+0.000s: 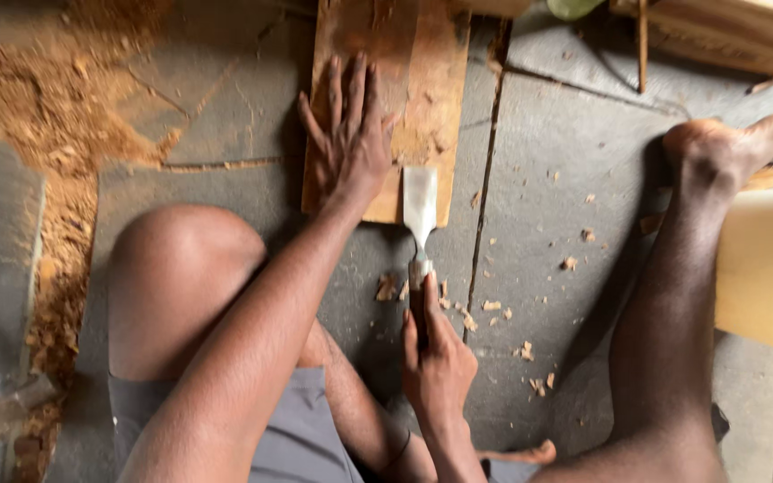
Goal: The person sits on the floor and uses a chisel to carve a rectangular piece of wood. They hold the wood steady with their left hand and repeatedly strike the chisel with their right hand to remove wood shavings.
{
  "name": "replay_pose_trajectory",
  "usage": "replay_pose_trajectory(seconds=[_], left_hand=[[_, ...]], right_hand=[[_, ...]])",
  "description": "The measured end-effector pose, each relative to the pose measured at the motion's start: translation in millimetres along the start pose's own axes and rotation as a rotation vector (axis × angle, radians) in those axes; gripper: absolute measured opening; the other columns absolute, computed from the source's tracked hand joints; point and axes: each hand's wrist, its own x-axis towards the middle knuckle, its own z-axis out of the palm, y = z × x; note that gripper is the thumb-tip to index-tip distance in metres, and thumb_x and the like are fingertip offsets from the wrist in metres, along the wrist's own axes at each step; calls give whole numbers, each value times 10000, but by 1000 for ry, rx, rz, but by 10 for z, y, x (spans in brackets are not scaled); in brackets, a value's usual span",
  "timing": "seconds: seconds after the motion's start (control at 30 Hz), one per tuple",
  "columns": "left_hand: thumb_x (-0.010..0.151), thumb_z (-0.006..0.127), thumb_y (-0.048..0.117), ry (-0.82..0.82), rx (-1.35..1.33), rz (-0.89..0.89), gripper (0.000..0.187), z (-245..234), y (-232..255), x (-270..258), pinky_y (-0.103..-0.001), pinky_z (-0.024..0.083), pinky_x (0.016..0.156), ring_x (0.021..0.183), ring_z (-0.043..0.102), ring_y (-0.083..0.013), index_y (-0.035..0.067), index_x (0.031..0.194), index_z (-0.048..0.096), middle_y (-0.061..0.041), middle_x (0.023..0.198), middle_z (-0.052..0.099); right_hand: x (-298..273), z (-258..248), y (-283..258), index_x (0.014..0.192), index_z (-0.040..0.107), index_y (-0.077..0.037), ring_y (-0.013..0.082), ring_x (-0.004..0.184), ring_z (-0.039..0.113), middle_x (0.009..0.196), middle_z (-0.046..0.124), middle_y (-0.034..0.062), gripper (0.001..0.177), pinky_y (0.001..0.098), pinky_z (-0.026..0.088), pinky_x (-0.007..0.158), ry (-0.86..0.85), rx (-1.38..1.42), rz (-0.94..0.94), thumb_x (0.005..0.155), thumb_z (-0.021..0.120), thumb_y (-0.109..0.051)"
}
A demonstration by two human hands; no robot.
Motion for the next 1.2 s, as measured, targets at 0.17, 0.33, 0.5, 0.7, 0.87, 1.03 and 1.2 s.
replay_pose_trajectory(seconds=[0.17,0.33,0.5,0.7,0.87,1.03,1.2], left_hand=[[1038,671,422,-91,-30,-28,808,-13,-14,-49,-757,26,1228,1608,49,-281,136,1666,252,-22,1739,108],[1042,663,393,-88,-11,-20,775,0,-10,-46,-762,16,1220,1605,43,-283,140,1658,266,-33,1737,108],[1049,664,390,-66,11,-12,774,25,23,109,-755,13,1229,1617,41,-272,154,1670,266,-33,1749,129],[1066,678,407,-39,-28,3,798,95,-83,55,-758,12,1228,1614,51,-270,133,1677,242,-70,1746,136],[1015,703,377,-9,-38,3,831,27,-20,95,-761,7,1225,1611,49,-278,158,1655,220,-39,1743,142],[1055,684,311,-60,-6,11,803,20,-21,102,-760,7,1225,1623,39,-274,142,1685,216,-62,1755,118],[1040,650,336,-157,-39,-37,779,-152,59,1,-747,14,1230,1612,38,-317,119,1655,224,-79,1749,113]], right_hand=[[-39,-41,63,1557,477,-238,340,711,726,919,752,162,618,429,539,620,-65,-15,73,966,656,-260],[40,17,60,1524,497,-245,341,748,744,1003,780,134,583,418,559,637,-37,32,53,962,649,-262],[-26,-133,61,1538,496,-210,356,819,749,1075,754,170,601,414,568,663,-22,31,-11,960,654,-246],[-56,-104,161,1530,492,-229,350,739,731,919,754,173,579,423,550,637,-80,12,52,975,656,-262],[134,-94,49,1529,495,-261,354,674,719,834,736,189,616,442,533,616,-89,18,122,939,668,-275],[-64,-132,197,1539,489,-231,369,720,719,887,744,179,605,448,536,619,-55,22,61,959,660,-258],[109,39,185,1538,500,-215,366,758,730,1018,756,187,588,433,557,632,37,84,-90,970,652,-244]])
